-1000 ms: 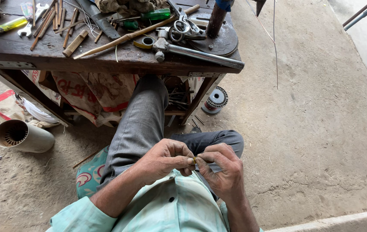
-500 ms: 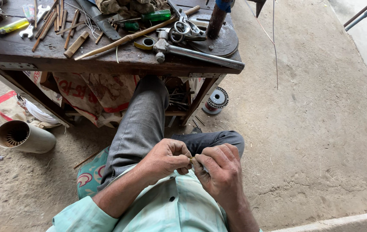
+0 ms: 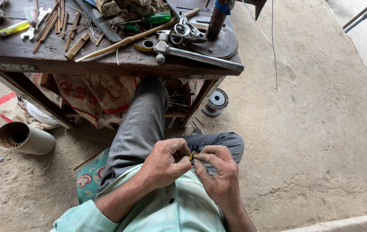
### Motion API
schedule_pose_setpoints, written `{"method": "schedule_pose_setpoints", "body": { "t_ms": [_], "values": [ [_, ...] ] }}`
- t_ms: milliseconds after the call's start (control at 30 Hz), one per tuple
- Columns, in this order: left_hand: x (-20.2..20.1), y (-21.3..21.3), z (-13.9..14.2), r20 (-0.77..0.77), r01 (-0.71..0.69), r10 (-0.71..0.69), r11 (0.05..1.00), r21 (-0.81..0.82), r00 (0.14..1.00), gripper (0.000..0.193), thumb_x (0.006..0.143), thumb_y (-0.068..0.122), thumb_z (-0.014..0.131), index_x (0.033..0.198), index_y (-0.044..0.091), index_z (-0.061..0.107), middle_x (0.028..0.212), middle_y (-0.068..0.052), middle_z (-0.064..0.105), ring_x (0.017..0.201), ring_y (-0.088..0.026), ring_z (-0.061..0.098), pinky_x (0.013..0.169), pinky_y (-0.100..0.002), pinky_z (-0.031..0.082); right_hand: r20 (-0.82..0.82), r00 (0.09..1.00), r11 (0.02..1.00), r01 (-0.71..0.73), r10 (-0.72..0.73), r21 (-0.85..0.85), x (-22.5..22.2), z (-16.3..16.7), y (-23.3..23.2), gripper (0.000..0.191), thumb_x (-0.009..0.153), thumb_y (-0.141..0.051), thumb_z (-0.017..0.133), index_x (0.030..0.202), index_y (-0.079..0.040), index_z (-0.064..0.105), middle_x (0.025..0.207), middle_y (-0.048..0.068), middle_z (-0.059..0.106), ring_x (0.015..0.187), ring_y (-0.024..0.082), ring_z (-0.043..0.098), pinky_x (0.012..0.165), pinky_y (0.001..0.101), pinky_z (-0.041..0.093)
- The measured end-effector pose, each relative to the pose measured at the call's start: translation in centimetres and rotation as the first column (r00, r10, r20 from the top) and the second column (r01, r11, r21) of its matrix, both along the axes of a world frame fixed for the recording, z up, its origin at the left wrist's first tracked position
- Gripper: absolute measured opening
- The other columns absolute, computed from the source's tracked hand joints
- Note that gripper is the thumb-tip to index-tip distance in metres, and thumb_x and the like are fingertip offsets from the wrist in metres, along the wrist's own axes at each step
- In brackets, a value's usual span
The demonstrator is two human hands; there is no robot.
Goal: The person sits at an outdoor workbench beside a large spool of white wire. They pull the wire end free, tear pieces of black tape and press the tape onto the wire and spool to hold it, and adjust the wound wire by hand.
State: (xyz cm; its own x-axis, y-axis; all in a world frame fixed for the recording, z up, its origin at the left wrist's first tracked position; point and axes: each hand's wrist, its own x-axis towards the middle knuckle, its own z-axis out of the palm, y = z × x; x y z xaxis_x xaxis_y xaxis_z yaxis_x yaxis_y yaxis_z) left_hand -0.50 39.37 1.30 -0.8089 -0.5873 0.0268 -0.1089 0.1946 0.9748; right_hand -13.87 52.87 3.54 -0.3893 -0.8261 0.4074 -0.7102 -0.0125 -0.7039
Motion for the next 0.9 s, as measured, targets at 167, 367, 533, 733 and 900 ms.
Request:
{"method": "schedule_pose_setpoints", "body": {
  "t_ms": [167,367,533,733,900],
  "values": [
    [-0.1,0.5,1.0,-0.088,-0.046,0.016,0.933,-0.358,0.996,0.014,0.073,0.012,0.071,0.077,0.002,0.062,0.071,-0.010,0.064,0.067,-0.022,0.067,0.061,-0.036,0.055,0.052,0.997,0.998,-0.061,0.060,0.018,-0.2,0.0,-0.2,0.017,0.084,-0.009,0.076,0.099,-0.002,0.078,0.092,0.008,0.072,0.088,0.021,0.069,0.082,0.0335,0.054],
    [-0.1,0.7,0.9,-0.012,0.004,-0.014,0.795,-0.607,1.000,0.014,0.072,0.013,0.071,0.077,0.007,0.060,0.072,-0.008,0.062,0.073,-0.030,0.066,0.065,-0.044,0.051,0.116,0.980,0.982,-0.170,0.160,0.083,-1.0,-0.1,-0.2,0.015,0.084,-0.008,0.074,0.098,-0.001,0.077,0.088,0.007,0.070,0.081,0.019,0.069,0.070,0.0313,0.055],
    [0.0,0.7,0.7,0.041,0.080,-0.069,0.814,-0.576,0.997,0.019,0.070,0.015,0.073,0.079,0.005,0.060,0.075,-0.012,0.063,0.077,-0.033,0.066,0.068,-0.046,0.051,0.192,0.956,0.970,-0.237,0.223,0.053,-1.6,-0.9,-0.4,0.011,0.080,-0.003,0.073,0.091,0.000,0.074,0.086,0.007,0.067,0.076,0.017,0.067,0.067,0.0308,0.055],
    [0.0,0.4,0.9,0.100,0.103,-0.086,0.980,-0.172,0.991,0.014,0.073,0.012,0.066,0.081,0.001,0.063,0.071,-0.010,0.063,0.065,-0.020,0.064,0.063,-0.035,0.054,0.332,0.930,0.986,-0.163,0.159,-0.015,-1.8,-2.9,-0.4,0.009,0.079,0.004,0.065,0.084,0.002,0.071,0.088,0.004,0.066,0.069,0.009,0.055,0.058,0.0248,0.044],
    [0.2,0.0,0.6,-0.016,0.060,-0.060,0.998,0.003,0.998,0.013,0.077,0.007,0.064,0.085,-0.001,0.067,0.074,-0.005,0.068,0.069,-0.011,0.064,0.066,-0.029,0.055,0.399,0.916,0.995,-0.006,0.045,-0.098,-3.3,-5.4,0.4,0.007,0.080,0.003,0.064,0.081,0.001,0.070,0.090,0.003,0.064,0.071,0.007,0.053,0.059,0.0222,0.044]
  ]
}}
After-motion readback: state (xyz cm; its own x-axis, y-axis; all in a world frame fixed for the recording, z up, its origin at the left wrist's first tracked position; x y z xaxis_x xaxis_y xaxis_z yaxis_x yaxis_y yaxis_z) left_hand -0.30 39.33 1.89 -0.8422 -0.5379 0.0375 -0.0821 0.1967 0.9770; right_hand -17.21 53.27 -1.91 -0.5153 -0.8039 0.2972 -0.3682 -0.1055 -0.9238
